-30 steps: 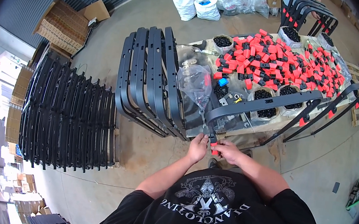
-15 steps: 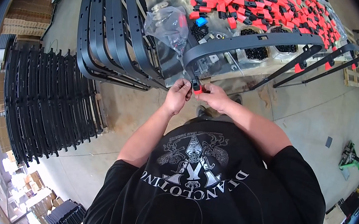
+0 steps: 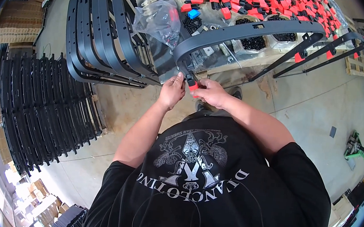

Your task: Assembling metal frame components by attaching plastic caps and using a measuring tape for alignment.

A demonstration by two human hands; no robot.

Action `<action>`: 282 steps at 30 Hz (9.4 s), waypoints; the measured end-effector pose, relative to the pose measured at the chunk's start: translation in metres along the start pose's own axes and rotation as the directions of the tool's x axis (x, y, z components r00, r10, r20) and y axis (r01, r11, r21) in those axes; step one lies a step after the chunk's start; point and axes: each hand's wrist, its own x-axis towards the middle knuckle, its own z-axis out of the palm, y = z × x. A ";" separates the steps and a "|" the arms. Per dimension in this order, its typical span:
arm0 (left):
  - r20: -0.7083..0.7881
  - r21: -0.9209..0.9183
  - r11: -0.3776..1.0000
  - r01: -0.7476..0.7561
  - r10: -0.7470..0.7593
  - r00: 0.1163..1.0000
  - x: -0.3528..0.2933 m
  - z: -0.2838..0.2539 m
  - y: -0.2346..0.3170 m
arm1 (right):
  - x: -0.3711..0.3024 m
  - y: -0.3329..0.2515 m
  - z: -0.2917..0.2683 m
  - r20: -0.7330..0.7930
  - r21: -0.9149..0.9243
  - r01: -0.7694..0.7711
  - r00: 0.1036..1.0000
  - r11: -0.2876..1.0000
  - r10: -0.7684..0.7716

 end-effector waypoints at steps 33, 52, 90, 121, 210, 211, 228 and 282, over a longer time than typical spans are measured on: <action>0.412 0.776 0.206 -0.596 0.549 0.727 -0.047 0.044 0.026 | -0.043 -0.040 -0.021 0.244 0.689 -0.159 0.970 0.707 -0.020; 0.190 0.722 0.422 -0.548 0.641 0.743 -0.056 0.047 0.020 | -0.041 -0.022 -0.028 0.245 0.473 -0.013 0.962 0.881 -0.118; 0.023 0.989 0.135 -0.058 0.250 0.968 -0.031 0.039 0.041 | 0.002 -0.068 -0.015 -0.043 -0.265 0.001 0.999 0.964 -0.013; 0.053 0.981 0.168 -0.100 0.260 0.964 -0.025 0.033 0.036 | 0.016 -0.042 -0.004 -0.154 -0.378 0.128 0.968 0.917 -0.199; -0.425 0.267 0.821 -0.504 0.570 0.703 -0.074 0.057 -0.014 | -0.114 -0.070 -0.105 0.080 -0.417 0.177 0.984 0.891 -0.159; -0.515 0.150 0.858 -0.492 0.492 0.701 -0.068 0.054 -0.017 | -0.103 -0.051 -0.118 0.083 -0.337 0.049 0.996 0.940 -0.022; -0.578 -0.123 0.916 -0.381 0.245 0.778 -0.015 0.021 -0.047 | -0.154 0.012 -0.149 -0.164 -0.190 -0.014 0.986 0.982 -0.018; -0.495 -0.025 0.992 -0.121 0.093 0.864 -0.019 0.020 -0.018 | -0.016 -0.038 0.026 -0.251 -0.894 -0.129 0.938 0.429 -0.240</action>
